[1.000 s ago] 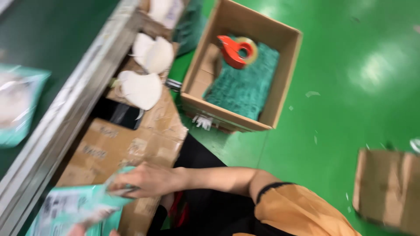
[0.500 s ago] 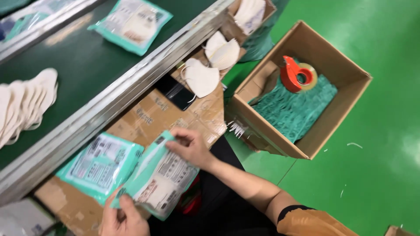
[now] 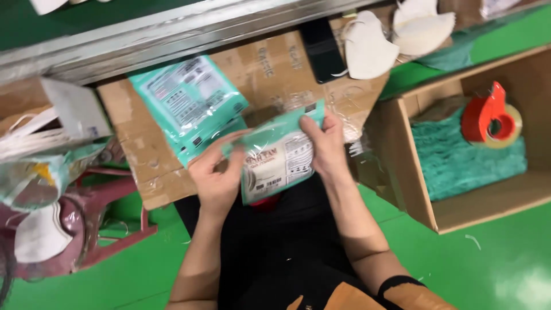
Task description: The person picks up a stack of white face masks, places them inside a teal plastic bag, and then places the filled bag onto a work surface.
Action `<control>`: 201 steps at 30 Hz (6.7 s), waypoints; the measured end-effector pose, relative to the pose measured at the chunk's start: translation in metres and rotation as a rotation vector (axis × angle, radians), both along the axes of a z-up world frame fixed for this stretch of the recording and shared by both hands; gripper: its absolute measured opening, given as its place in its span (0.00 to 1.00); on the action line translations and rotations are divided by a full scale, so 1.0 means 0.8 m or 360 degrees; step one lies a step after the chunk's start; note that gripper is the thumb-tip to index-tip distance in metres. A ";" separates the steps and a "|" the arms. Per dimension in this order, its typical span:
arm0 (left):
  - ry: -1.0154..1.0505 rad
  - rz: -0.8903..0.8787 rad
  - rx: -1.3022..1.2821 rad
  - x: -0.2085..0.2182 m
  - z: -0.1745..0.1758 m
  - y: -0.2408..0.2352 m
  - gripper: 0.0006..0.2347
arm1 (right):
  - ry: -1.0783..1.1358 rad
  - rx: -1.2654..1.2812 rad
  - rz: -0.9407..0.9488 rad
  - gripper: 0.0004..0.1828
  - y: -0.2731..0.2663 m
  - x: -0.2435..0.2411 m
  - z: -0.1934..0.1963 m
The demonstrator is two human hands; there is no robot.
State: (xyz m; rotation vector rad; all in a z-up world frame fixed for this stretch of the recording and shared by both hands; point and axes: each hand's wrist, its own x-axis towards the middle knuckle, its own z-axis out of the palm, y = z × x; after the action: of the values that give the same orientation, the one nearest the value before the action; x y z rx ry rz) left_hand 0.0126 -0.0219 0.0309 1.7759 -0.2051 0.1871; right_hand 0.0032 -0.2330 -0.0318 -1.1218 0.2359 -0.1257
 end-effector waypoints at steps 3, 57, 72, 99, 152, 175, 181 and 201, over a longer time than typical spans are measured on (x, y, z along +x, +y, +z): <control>-0.0052 -0.0111 -0.0129 0.004 -0.012 0.001 0.06 | -0.0202 0.0115 0.0152 0.04 -0.007 0.004 -0.008; -0.0781 -0.0905 0.0918 0.088 -0.009 -0.057 0.17 | -0.0888 -0.1675 0.0243 0.34 -0.101 0.043 -0.003; -0.0014 -0.0600 0.0211 0.065 -0.158 -0.084 0.53 | -0.0449 -0.1411 0.0219 0.43 -0.051 0.003 -0.061; -0.0824 0.0086 0.1157 0.108 -0.139 0.049 0.06 | 0.0093 -0.0359 0.0320 0.18 0.061 0.100 -0.049; -0.0479 -0.0159 0.0200 0.028 0.016 0.015 0.08 | -0.0745 -0.1503 -0.0182 0.19 0.028 0.014 0.066; -0.0008 -0.0171 -0.0246 0.012 -0.019 -0.003 0.06 | -0.0253 0.0302 0.0164 0.06 -0.010 0.009 -0.026; -0.0152 -0.0036 0.0063 0.043 -0.031 -0.011 0.04 | 0.0063 0.0297 0.0412 0.15 -0.007 0.019 -0.032; -0.1462 -0.0106 0.0825 0.329 -0.095 -0.014 0.14 | -0.0798 -0.1272 -0.0217 0.27 -0.046 0.096 0.074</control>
State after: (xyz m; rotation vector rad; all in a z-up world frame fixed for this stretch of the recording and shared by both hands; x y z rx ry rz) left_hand 0.2761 -0.0327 -0.0451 2.0688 -1.0425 0.9705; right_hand 0.0797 -0.2701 0.0277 -1.8170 -0.2145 -0.6559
